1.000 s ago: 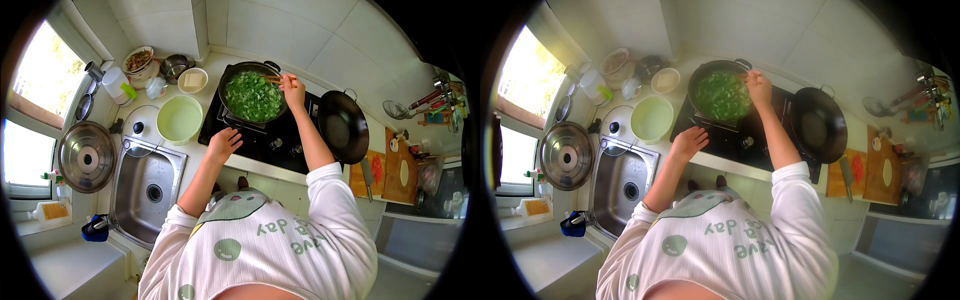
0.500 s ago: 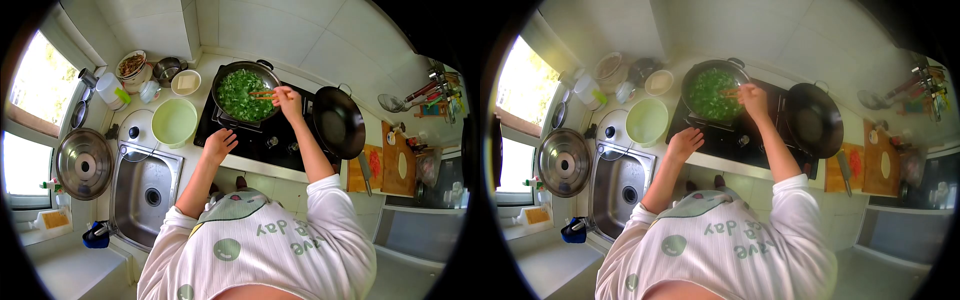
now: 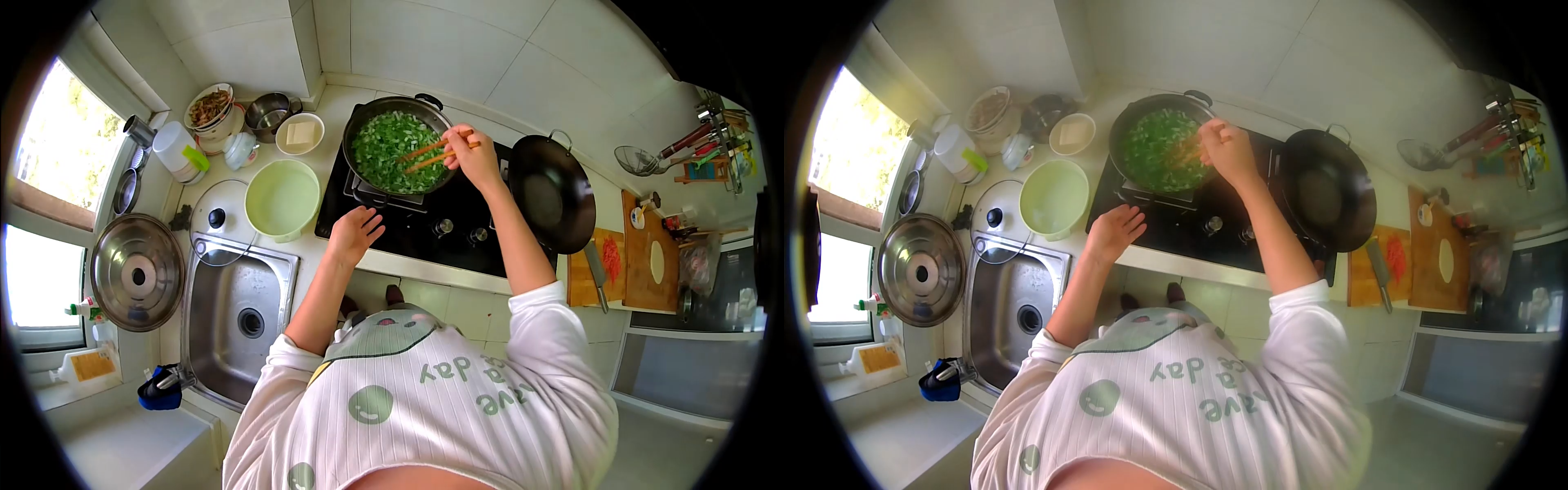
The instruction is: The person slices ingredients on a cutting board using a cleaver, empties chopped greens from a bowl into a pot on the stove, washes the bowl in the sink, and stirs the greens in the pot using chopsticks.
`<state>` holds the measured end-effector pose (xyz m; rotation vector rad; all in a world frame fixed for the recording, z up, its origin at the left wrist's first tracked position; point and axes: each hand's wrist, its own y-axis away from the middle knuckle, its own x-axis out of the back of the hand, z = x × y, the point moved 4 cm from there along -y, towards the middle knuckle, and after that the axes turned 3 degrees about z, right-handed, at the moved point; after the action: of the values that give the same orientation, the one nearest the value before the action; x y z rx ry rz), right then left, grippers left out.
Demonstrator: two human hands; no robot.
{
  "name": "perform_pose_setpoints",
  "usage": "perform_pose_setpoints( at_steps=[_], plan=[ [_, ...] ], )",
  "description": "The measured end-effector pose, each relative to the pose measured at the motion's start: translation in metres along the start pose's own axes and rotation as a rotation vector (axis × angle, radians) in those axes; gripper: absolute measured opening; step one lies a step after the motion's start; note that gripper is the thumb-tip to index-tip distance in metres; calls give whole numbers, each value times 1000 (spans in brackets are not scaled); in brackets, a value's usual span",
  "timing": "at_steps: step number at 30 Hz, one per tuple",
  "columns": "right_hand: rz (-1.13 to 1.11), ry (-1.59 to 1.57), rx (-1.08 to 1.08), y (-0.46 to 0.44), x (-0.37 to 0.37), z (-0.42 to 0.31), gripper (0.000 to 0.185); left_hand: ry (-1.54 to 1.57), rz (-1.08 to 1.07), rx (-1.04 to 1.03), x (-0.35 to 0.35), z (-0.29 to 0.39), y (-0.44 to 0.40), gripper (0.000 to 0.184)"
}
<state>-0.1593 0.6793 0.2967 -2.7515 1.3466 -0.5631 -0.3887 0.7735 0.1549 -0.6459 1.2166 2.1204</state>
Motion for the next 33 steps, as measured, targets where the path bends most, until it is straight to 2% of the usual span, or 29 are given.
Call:
perform_pose_setpoints(
  at_steps=[2,4,8,10,13,14,16,20,23,26,27,31,33],
  plan=[
    [-285,-22,-170,2,-5,11,26,6,12,2,0,0,0,59],
    [-333,-9,-180,4,-12,25,26,4,11,7,0,0,0,59],
    [-4,74,15,-13,8,32,23,-5,8,13,3,0,0,59],
    [70,37,31,-10,11,24,21,4,3,13,6,0,-3,59],
    [-104,-232,-61,6,-12,35,18,4,-3,20,7,-2,-4,58],
    [-195,-205,-110,11,-21,43,19,-1,-4,19,7,-2,-4,58],
    [-146,-98,-120,9,-20,54,20,4,-5,23,7,-1,-4,58],
    [178,12,27,-2,20,44,19,25,-12,12,9,1,-5,59],
    [287,132,73,4,35,40,17,27,-21,8,11,2,-5,59],
    [212,198,27,14,18,75,17,8,-12,10,8,2,-4,59],
    [203,205,80,20,14,82,17,2,-17,7,7,2,-4,59],
    [233,285,127,54,21,19,15,27,-9,20,12,2,-6,58],
    [343,110,206,72,28,-4,17,17,-15,22,13,1,-7,57]
  ],
)
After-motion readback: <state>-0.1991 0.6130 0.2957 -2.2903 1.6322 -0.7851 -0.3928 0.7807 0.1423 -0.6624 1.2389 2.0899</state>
